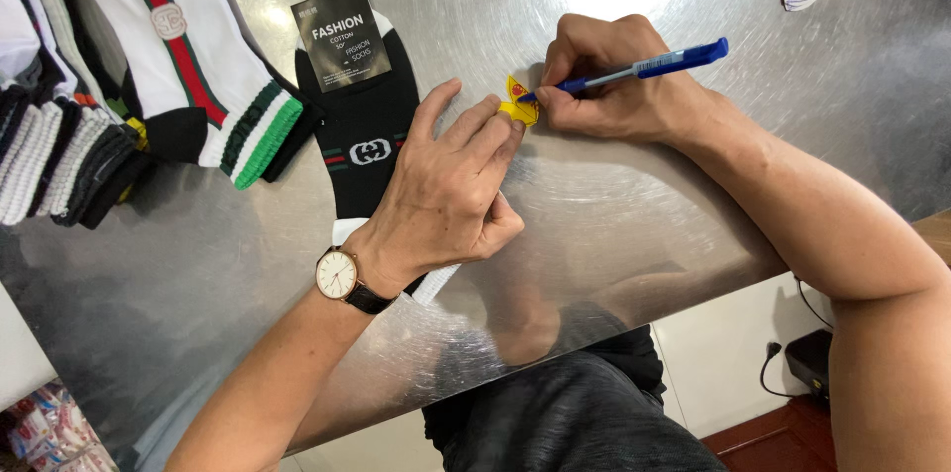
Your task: The person cuts a small white paper piece with scissors, then uses a blue pen to draw lines on a yellow leaf-shaped paper cutout. They place the decorated cutout onto a black sock and handle additional socks and paper pieces on the table.
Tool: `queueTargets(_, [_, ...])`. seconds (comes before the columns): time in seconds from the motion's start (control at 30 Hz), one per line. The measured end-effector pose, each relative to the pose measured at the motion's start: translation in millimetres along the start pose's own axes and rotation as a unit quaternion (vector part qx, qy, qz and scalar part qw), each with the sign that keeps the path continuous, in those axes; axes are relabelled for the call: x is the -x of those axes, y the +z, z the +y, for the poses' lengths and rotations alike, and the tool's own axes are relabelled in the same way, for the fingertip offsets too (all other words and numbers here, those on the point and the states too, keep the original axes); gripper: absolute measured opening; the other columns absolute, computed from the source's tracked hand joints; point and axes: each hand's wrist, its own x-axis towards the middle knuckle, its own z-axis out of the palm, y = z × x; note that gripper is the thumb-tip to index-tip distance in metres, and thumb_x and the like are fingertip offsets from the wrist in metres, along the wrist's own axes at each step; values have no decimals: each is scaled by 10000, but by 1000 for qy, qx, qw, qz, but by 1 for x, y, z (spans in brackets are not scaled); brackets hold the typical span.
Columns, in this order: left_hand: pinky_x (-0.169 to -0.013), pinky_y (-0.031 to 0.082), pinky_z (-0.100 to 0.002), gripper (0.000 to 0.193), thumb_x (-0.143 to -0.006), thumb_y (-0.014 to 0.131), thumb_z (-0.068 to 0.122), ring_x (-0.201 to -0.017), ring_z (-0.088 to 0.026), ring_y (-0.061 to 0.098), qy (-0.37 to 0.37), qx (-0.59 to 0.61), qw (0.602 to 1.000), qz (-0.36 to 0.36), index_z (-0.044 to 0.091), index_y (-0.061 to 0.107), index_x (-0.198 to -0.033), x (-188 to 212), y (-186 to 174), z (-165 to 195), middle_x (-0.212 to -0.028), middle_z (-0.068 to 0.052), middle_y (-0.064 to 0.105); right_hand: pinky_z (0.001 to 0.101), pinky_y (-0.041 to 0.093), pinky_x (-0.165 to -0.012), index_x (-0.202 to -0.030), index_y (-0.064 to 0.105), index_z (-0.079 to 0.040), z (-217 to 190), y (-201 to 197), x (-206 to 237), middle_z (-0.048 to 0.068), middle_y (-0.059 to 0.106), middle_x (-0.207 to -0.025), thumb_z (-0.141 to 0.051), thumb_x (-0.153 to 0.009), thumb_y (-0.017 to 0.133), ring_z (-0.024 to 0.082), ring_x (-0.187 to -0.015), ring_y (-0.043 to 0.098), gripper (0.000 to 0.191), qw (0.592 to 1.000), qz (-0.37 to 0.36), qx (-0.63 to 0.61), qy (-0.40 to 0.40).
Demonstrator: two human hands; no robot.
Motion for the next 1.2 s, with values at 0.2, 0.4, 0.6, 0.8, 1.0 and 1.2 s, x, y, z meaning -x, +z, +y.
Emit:
queueTargets(0.2, [-1163, 372, -608, 548, -628, 565, 86, -1169, -354, 661, 0, 1, 1000, 1, -148, 708, -1103, 1, -1, -1, -1017, -202, 670, 223, 461, -500, -897, 579, -10, 4, 3, -1, 82, 689, -782, -65, -950, 760, 91, -604, 615, 197, 999, 22, 18, 19])
queueTargets(0.4, [-1161, 370, -611, 537, -634, 570, 85, -1170, -356, 660, -2, -1, 1000, -2, -145, 707, -1099, 1, -3, 1, -1013, -196, 665, 218, 470, -499, -903, 576, -9, 9, 5, 0, 83, 685, -781, -77, -967, 759, 88, -609, 620, 206, 999, 39, 33, 17])
queueTargets(0.6, [-1162, 372, -607, 536, -636, 572, 85, -1175, -353, 659, -1, -4, 1000, -5, -148, 708, -1100, 2, -5, 1, -1025, -202, 664, 221, 456, -497, -903, 572, -11, 8, 6, 0, 79, 685, -784, -80, -962, 761, 86, -603, 608, 210, 999, 42, 31, 15])
queueTargets(0.8, [-1159, 366, -613, 534, -626, 573, 86, -1169, -350, 654, 1, -2, 1000, -1, -142, 713, -1088, 1, -5, 1, -1027, -205, 667, 237, 423, -479, -867, 586, -28, 2, 2, 0, 71, 677, -752, -80, -924, 769, 86, -574, 582, 199, 1000, -2, 6, 7])
queueTargets(1.0, [-1167, 366, -609, 537, -631, 571, 83, -1183, -342, 655, -2, -8, 1000, -7, -145, 713, -1095, 2, -5, 1, -1026, -196, 664, 229, 433, -490, -882, 583, -26, 3, 2, -1, 72, 678, -754, -79, -946, 754, 85, -584, 584, 190, 1000, 5, 1, 15])
queueTargets(1.2, [-1144, 373, -607, 544, -623, 592, 120, -1146, -342, 650, 4, -18, 1000, -7, -149, 708, -1081, 1, -4, 2, -1017, -205, 651, 231, 458, -483, -895, 586, -17, 13, 6, 2, 86, 695, -784, -117, -965, 760, 93, -592, 604, 212, 998, 38, 14, 49])
